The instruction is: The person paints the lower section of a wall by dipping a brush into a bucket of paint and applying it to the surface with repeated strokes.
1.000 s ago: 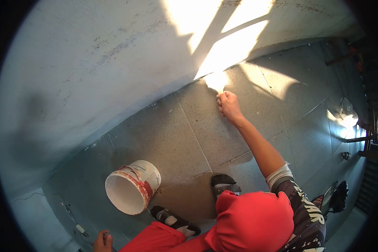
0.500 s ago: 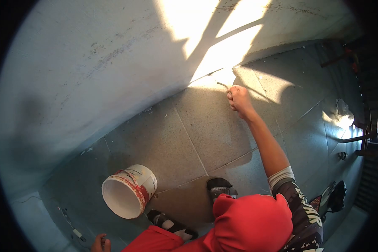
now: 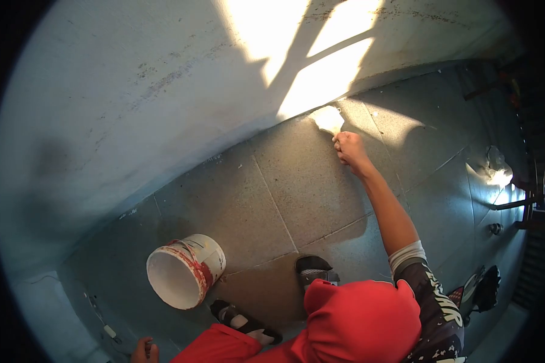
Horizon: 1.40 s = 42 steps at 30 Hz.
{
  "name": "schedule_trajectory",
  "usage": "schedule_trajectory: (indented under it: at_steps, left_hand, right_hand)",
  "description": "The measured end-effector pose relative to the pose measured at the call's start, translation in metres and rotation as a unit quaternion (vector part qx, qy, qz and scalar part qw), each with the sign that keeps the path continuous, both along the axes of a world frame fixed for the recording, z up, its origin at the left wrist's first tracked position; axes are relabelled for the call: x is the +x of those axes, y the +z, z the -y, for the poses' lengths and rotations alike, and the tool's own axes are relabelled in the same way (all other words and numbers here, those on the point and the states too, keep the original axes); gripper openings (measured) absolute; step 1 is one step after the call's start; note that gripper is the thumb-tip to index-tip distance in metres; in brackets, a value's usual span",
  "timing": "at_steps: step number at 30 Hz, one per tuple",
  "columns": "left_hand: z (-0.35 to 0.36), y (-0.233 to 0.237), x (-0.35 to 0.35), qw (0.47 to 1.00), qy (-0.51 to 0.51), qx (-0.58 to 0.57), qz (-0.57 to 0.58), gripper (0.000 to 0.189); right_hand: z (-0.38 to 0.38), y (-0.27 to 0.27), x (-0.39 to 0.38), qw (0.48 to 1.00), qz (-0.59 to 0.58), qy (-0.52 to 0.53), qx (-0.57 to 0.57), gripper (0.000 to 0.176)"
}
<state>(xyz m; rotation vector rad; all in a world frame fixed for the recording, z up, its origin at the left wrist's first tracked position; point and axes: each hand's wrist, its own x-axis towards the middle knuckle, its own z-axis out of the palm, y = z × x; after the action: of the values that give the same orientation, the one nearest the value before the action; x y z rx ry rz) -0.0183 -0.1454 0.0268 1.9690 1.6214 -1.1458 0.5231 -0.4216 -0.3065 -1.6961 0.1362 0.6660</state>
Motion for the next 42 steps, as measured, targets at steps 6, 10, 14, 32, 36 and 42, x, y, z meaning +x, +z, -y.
schedule_trajectory:
  at_steps: [6,10,14,32,36,42]
  left_hand:
    - [-0.002,0.0,-0.001,0.998,0.061,-0.015,-0.005,0.06]
    - [0.0,0.005,0.007,0.999,0.011,0.001,0.038,0.06]
    - [-0.003,0.003,0.001,0.999,0.006,-0.004,0.049,0.06]
    - [0.011,0.008,0.034,0.984,-0.053,0.052,0.162,0.046]
    - [0.025,0.014,0.068,0.962,-0.176,-0.01,0.207,0.041]
    - [0.019,0.003,0.097,0.931,-0.242,-0.05,0.27,0.038]
  right_hand:
    - [-0.003,0.004,0.018,0.998,0.023,0.003,0.054,0.021]
    - [0.02,0.028,0.002,0.987,0.029,-0.016,0.159,0.022]
    - [0.02,0.015,-0.001,0.995,0.014,-0.011,0.095,0.022]
    - [0.012,0.041,0.024,0.999,0.022,0.008,0.043,0.02]
    - [-0.01,0.166,0.031,0.989,0.115,-0.06,0.065,0.023]
    - [0.02,0.335,0.025,0.968,0.197,0.001,0.154,0.023]
